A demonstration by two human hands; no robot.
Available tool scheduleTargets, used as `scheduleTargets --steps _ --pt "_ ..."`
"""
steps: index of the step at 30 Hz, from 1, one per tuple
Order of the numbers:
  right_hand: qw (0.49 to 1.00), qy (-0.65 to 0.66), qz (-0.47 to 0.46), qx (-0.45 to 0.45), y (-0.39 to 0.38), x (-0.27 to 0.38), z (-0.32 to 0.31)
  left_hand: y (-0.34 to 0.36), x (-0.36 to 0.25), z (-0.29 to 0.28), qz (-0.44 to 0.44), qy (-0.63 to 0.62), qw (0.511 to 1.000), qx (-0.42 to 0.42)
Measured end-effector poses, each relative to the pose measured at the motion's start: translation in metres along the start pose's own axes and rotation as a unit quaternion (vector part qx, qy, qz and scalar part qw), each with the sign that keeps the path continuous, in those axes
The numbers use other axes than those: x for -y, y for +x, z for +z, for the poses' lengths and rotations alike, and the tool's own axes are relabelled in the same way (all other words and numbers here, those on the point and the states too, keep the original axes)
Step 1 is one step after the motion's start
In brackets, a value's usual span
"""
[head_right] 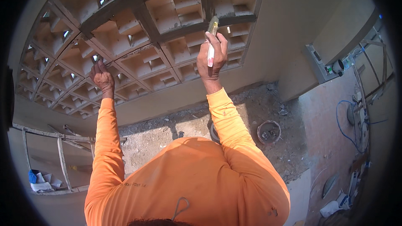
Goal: The person applies plaster to a ceiling grid using a brush and trowel. They repeatedly dip the brush into a bucket of plaster and spread it across the ceiling surface, then use a trowel to smooth the applied material.
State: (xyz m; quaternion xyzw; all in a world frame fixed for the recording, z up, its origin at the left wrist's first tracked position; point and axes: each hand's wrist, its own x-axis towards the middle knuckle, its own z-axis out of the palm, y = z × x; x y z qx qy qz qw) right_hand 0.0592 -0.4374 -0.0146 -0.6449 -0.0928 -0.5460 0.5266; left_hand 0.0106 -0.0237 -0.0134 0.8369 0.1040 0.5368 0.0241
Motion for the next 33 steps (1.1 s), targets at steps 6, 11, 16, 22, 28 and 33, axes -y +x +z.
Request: scheduleTargets --steps 6,11,16,22,28,33 --pt "0.958 0.062 -0.085 0.267 -0.073 0.059 0.051 -0.002 0.006 0.0 -0.005 0.034 0.999 0.017" --pt "0.932 0.21 -0.024 0.295 -0.049 0.043 0.042 -0.001 0.007 -0.002 0.021 0.011 1.0 -0.002" --pt "0.979 0.143 0.107 0.103 0.009 -0.004 -0.008 -0.001 0.006 0.0 0.018 0.007 1.0 0.0" --pt "0.971 0.18 0.129 0.091 0.018 0.009 -0.017 -0.001 0.001 0.001 0.009 0.014 1.0 -0.006" --pt "0.879 0.286 0.368 0.104 0.073 0.013 0.018 0.002 0.002 -0.002 0.037 0.021 0.999 0.0" --pt "0.845 0.276 0.403 0.217 0.08 0.007 0.003 0.0 -0.002 -0.002 0.026 -0.018 0.999 -0.013"
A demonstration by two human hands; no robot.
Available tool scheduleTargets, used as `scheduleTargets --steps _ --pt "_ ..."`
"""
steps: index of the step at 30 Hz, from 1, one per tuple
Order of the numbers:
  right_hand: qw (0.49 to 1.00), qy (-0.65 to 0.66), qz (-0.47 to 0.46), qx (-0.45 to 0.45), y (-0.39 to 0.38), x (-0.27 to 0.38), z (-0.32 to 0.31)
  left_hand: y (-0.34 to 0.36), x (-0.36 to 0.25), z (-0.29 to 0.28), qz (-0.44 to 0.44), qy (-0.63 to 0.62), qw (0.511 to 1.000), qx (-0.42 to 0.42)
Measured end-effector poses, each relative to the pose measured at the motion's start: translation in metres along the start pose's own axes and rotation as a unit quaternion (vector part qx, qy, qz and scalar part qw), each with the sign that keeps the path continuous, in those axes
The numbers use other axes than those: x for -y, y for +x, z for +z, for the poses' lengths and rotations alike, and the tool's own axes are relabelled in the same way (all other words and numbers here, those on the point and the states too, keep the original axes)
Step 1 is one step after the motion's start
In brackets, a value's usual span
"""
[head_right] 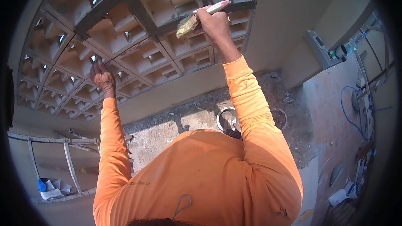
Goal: The person applies plaster to a ceiling grid using a brush and trowel. They repeatedly dip the brush into a bucket of plaster and spread it across the ceiling surface, then use a trowel to smooth the applied material.
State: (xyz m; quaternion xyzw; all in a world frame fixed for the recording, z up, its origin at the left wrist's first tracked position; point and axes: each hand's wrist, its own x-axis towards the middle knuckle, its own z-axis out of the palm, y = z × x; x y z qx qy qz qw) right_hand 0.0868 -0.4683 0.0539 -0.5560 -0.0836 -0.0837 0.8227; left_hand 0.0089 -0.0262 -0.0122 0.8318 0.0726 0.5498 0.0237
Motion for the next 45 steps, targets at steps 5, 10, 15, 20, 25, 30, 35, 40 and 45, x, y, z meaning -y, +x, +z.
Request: scheduleTargets --steps 5,10,15,20,25,30,35,40,45 --pt "0.994 0.056 -0.069 -0.068 -0.001 -0.007 0.001 -0.003 0.003 0.001 -0.025 0.033 0.999 0.027" --pt "0.999 0.002 -0.031 0.035 -0.024 -0.031 -0.008 -0.003 0.004 0.001 -0.036 0.02 0.998 0.043" --pt "0.989 0.068 -0.115 -0.068 -0.02 -0.043 -0.079 -0.004 -0.001 -0.001 -0.031 0.008 0.999 0.035" --pt "0.963 0.051 -0.167 -0.203 0.015 -0.037 -0.146 -0.001 -0.007 -0.007 -0.073 -0.004 0.995 0.064" --pt "0.818 -0.282 -0.415 -0.281 0.001 -0.041 -0.137 -0.001 -0.016 -0.01 -0.1 -0.013 0.993 0.063" --pt "0.865 -0.265 -0.4 -0.144 -0.013 -0.039 -0.125 0.001 -0.017 -0.011 -0.081 -0.018 0.995 0.05" --pt "0.8 -0.341 -0.409 -0.278 -0.001 -0.035 -0.126 -0.001 -0.017 -0.011 -0.104 -0.017 0.992 0.067" --pt "0.811 -0.266 -0.481 -0.202 -0.001 -0.04 -0.131 0.0 -0.012 -0.007 -0.091 -0.009 0.995 0.046" --pt "0.797 -0.334 -0.418 -0.279 0.013 -0.036 -0.14 -0.001 -0.011 -0.01 -0.078 -0.01 0.995 0.058"
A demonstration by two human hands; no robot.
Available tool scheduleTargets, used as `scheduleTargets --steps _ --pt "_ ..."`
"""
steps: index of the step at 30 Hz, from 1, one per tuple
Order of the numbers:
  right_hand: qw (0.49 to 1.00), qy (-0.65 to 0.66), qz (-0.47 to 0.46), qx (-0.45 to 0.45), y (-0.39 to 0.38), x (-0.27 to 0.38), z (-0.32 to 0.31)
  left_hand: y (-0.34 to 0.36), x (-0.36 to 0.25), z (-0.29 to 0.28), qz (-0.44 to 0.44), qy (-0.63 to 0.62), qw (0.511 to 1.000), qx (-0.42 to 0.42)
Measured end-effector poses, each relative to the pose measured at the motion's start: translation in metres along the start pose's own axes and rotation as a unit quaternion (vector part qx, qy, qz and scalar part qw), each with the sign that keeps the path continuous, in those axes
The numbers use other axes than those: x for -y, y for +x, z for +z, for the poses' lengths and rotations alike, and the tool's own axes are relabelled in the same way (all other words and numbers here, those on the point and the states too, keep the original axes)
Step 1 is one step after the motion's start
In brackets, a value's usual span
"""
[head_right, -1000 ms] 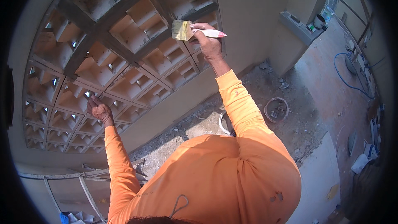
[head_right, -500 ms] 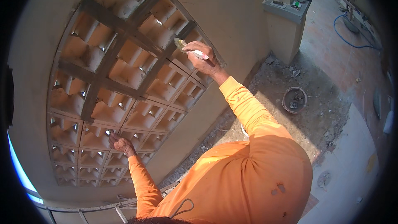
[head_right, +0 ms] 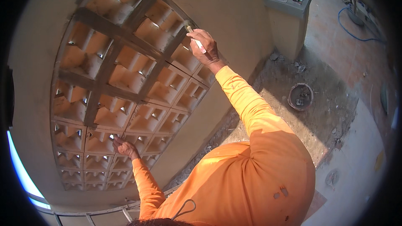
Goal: The person applies plaster to a ceiling grid using a brush and trowel. They repeatedly dip the brush into a bucket of plaster and spread it across the ceiling surface, then use a trowel to smooth the applied material.
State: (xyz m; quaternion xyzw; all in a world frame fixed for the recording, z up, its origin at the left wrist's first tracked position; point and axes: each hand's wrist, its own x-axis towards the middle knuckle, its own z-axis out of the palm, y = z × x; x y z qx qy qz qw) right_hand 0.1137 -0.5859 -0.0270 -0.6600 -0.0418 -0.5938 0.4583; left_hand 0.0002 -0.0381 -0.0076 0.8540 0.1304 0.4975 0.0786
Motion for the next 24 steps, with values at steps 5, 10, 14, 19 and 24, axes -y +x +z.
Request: scheduleTargets --steps 5,10,14,19,24 --pt "0.998 0.046 0.024 -0.036 -0.003 0.004 -0.004 0.0 -0.009 -0.002 -0.001 -0.018 1.0 -0.019" --pt "0.998 0.053 0.015 -0.026 0.004 -0.009 -0.008 0.0 -0.01 -0.002 -0.01 -0.004 1.0 -0.003" --pt "0.983 0.026 0.183 0.015 -0.011 -0.015 -0.016 0.0 -0.008 -0.001 0.009 -0.01 1.0 -0.014" --pt "0.97 0.053 0.238 0.013 0.005 -0.011 -0.017 0.0 -0.009 -0.002 -0.009 0.007 1.0 -0.006" --pt "0.981 0.162 0.108 0.01 0.041 -0.014 -0.011 0.0 -0.01 -0.002 -0.013 0.009 1.0 -0.001"
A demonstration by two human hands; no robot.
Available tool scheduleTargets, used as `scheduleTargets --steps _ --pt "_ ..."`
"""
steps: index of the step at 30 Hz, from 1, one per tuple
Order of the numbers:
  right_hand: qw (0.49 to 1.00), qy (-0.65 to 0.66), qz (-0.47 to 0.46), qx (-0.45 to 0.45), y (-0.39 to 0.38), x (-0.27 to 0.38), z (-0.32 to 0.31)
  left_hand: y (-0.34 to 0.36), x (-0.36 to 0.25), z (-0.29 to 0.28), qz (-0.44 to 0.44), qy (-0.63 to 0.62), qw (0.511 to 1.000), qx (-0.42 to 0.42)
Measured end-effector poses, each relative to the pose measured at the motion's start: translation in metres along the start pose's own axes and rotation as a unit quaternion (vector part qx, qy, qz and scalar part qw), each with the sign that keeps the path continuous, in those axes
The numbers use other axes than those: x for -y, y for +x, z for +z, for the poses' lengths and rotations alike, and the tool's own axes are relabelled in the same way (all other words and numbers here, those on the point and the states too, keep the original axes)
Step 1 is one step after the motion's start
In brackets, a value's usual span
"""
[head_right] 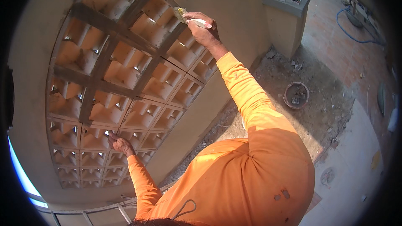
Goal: The person applies plaster to a ceiling grid using a brush and trowel. They repeatedly dip the brush into a bucket of plaster and spread it across the ceiling surface, then use a trowel to smooth the applied material.
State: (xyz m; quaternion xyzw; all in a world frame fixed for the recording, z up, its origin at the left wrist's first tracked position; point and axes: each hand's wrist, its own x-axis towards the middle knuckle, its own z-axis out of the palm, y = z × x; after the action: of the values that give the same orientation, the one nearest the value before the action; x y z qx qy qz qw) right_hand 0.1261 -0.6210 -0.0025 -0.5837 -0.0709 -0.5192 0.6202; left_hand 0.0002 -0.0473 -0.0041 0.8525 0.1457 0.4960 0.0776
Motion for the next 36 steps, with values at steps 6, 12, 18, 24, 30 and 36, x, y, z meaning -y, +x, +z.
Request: scheduleTargets --steps 6,12,18,24,30,36 --pt "0.982 -0.057 0.178 -0.003 -0.036 -0.014 -0.019 -0.001 -0.001 0.0 -0.013 -0.001 1.0 0.007" --pt "0.988 -0.103 0.116 0.02 0.005 0.023 -0.003 -0.001 0.002 0.002 0.004 -0.014 1.0 -0.007" --pt "0.988 -0.051 -0.146 -0.027 0.093 0.08 0.056 0.001 0.009 0.006 0.012 0.011 1.0 -0.016" --pt "0.958 -0.16 -0.238 -0.03 0.061 0.115 0.112 0.003 0.017 0.011 0.054 0.015 0.997 -0.057" --pt "0.942 -0.122 -0.288 0.121 -0.044 0.172 0.179 -0.007 0.016 0.004 0.015 0.029 0.998 -0.052" --pt "0.962 -0.061 -0.251 0.085 -0.115 0.22 0.24 0.0 0.01 -0.013 0.011 -0.01 1.0 0.019"
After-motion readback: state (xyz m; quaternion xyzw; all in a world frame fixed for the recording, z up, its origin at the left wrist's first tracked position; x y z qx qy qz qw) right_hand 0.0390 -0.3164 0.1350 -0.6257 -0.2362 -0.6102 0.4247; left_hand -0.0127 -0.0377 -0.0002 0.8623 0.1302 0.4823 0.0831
